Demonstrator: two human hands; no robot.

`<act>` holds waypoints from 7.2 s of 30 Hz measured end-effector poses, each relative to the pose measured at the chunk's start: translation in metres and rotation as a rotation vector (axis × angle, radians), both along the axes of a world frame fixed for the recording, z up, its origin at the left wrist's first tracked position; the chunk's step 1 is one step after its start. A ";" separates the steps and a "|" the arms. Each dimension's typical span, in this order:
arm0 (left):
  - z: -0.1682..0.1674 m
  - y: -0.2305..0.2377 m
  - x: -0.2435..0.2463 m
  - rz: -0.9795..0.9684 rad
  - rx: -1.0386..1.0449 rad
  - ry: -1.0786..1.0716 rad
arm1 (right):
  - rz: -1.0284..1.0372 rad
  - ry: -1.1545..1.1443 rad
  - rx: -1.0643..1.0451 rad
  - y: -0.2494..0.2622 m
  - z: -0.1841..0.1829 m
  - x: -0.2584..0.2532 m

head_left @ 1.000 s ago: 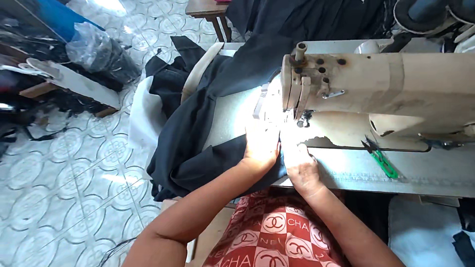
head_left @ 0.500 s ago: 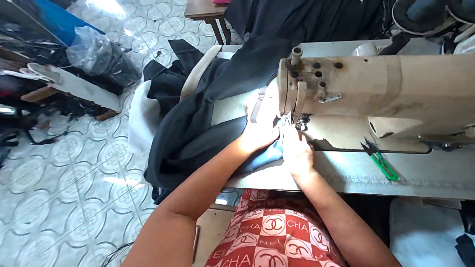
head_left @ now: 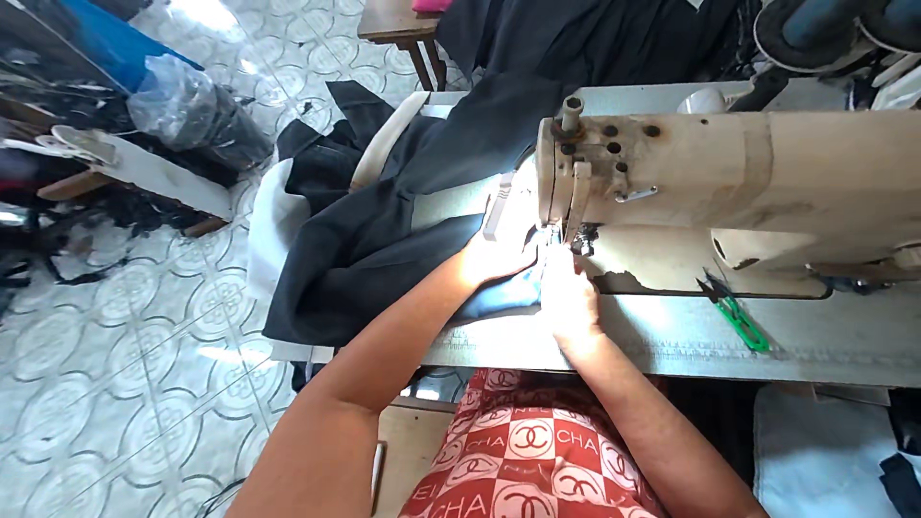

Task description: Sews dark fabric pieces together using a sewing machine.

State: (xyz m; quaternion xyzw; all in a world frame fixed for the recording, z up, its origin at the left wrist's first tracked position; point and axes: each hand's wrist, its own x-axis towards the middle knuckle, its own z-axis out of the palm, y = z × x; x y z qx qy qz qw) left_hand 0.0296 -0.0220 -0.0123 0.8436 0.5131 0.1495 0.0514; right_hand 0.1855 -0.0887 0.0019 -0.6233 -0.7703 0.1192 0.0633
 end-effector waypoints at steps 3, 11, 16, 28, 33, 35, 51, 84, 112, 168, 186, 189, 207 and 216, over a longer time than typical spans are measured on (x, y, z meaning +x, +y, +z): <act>0.005 -0.001 0.000 -0.004 -0.029 0.012 | 0.005 -0.001 0.044 -0.001 -0.001 -0.001; -0.004 0.007 -0.009 -0.067 -0.018 0.015 | 0.002 -0.009 0.004 0.001 0.001 -0.003; 0.000 0.010 -0.009 -0.081 -0.039 0.027 | -0.012 0.038 -0.081 0.003 0.009 -0.003; -0.002 -0.096 0.004 0.022 0.109 -0.128 | 0.013 0.523 0.114 0.002 -0.010 0.037; 0.000 -0.095 0.002 0.159 -0.025 -0.516 | 0.040 0.611 0.173 -0.014 -0.017 0.049; 0.006 -0.092 0.002 0.175 -0.082 -0.599 | 0.018 0.585 0.149 -0.014 -0.017 0.041; 0.022 -0.087 0.000 -0.057 0.118 -0.086 | 0.065 1.068 -0.313 -0.044 -0.008 0.061; 0.019 -0.094 0.015 0.087 0.118 0.098 | 0.072 0.319 0.100 -0.021 0.010 0.032; 0.031 -0.114 -0.030 0.574 -0.027 0.155 | -0.135 0.271 -0.085 -0.003 -0.001 0.031; 0.025 -0.100 0.012 -0.125 0.109 0.063 | -0.039 0.555 0.016 -0.017 0.002 0.039; 0.028 -0.107 0.015 -0.123 0.020 0.073 | 0.135 0.309 0.095 -0.023 0.008 0.039; 0.027 -0.106 0.014 -0.119 0.028 0.065 | 0.202 0.244 0.235 -0.030 -0.002 0.041; 0.025 -0.070 0.013 -0.080 0.020 0.009 | 0.102 0.158 0.179 -0.002 -0.004 0.021; 0.040 -0.117 -0.006 0.248 0.028 0.173 | -0.013 0.255 0.131 -0.011 -0.011 0.035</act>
